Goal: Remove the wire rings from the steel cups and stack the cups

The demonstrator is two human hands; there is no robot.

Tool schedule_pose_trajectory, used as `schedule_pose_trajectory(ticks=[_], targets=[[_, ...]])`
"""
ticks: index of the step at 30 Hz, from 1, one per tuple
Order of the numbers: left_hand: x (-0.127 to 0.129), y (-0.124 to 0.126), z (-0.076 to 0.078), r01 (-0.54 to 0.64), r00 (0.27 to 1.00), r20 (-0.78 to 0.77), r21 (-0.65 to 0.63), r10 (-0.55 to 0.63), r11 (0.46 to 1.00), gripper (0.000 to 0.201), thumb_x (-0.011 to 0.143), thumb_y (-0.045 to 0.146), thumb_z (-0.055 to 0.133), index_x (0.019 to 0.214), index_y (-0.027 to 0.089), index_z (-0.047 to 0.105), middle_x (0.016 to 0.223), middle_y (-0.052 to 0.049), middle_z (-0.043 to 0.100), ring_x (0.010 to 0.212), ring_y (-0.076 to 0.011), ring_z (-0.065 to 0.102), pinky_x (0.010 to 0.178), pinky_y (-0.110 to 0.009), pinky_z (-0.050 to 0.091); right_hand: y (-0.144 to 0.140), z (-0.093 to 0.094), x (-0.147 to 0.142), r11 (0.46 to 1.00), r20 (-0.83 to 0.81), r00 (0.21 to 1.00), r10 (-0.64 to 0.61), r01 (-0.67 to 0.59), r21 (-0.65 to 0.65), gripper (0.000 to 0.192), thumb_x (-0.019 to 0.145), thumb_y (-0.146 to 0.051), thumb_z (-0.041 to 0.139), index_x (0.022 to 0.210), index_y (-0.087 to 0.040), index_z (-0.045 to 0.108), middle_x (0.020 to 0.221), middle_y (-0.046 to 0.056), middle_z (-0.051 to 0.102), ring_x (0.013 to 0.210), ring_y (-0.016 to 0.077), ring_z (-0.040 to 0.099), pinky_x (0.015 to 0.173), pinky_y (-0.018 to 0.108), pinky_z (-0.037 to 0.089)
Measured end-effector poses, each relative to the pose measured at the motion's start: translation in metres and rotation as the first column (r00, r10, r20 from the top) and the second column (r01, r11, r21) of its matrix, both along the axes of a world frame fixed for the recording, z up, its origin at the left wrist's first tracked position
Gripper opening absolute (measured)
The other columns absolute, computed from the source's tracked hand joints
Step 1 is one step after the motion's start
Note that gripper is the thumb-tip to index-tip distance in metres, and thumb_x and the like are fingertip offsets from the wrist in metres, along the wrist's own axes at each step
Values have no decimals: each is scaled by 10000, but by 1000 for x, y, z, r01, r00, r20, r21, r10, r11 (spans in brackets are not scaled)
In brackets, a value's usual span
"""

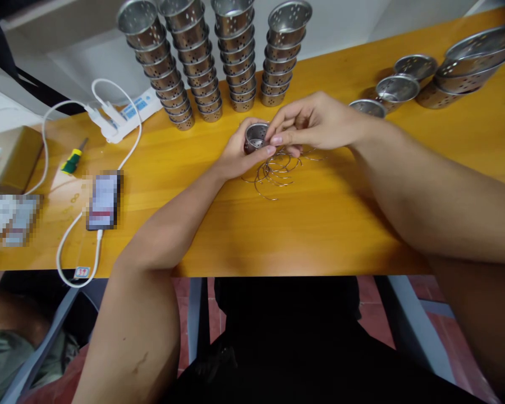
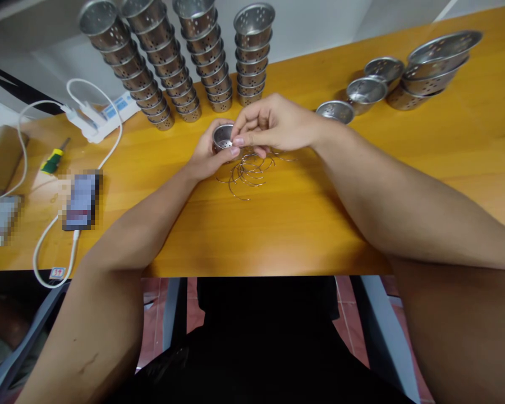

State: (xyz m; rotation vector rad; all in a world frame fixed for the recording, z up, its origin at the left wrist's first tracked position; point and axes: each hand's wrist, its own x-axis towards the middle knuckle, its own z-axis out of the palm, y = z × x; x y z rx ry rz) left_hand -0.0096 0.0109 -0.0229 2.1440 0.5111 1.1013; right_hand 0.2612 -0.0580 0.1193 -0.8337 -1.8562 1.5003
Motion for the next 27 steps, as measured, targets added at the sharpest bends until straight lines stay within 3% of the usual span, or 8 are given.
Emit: schedule_pose_trajectory(ticks=[6,11,14,20,27], targets=[[-1,4,-5,92,996,-14,-60,-93,994,863,1163,926,789,1737,327,555,1541,-79,786,1384,-303,857,1261,-554,725,5,-8,9,999,59,998,-26,28,-37,710,849,-778,1289,1046,-293,810,704,-56,651,741,164,606,649,318,427],[-1,5,-5,136,991,26,-137,-133,981,932,1113,940,848,1741,305,584,1531,-88,788,1392,-319,844,1273,-572,694,13,-15,14,975,-39,979,202,-197,99,630,1049,-783,1164,1139,-255,831,791,-23,761,671,135,674,564,271,469],[1,3,-1,151,988,29,-151,-149,977,953,1121,948,836,1786,315,581,1496,-91,800,1380,-321,849,1298,-594,682,18,-17,13,964,-49,971,234,-225,141,604,1129,-756,1106,1140,-232,806,795,-26,800,625,104,689,557,225,516],[4,10,-8,109,993,46,-81,-106,991,1115,993,919,1021,1804,326,539,1542,-101,759,1420,-314,825,1312,-587,659,13,-9,5,988,-51,992,116,-109,111,748,1037,-857,1132,1112,-208,767,754,17,834,586,117,749,546,203,532],[3,19,-20,92,994,62,-36,-89,995,1008,1075,830,996,1800,307,531,1617,-114,752,1472,-308,828,1309,-560,696,7,-3,-1,997,-36,998,60,-58,49,813,905,-890,1201,1075,-225,766,770,55,850,615,185,797,574,261,597]])
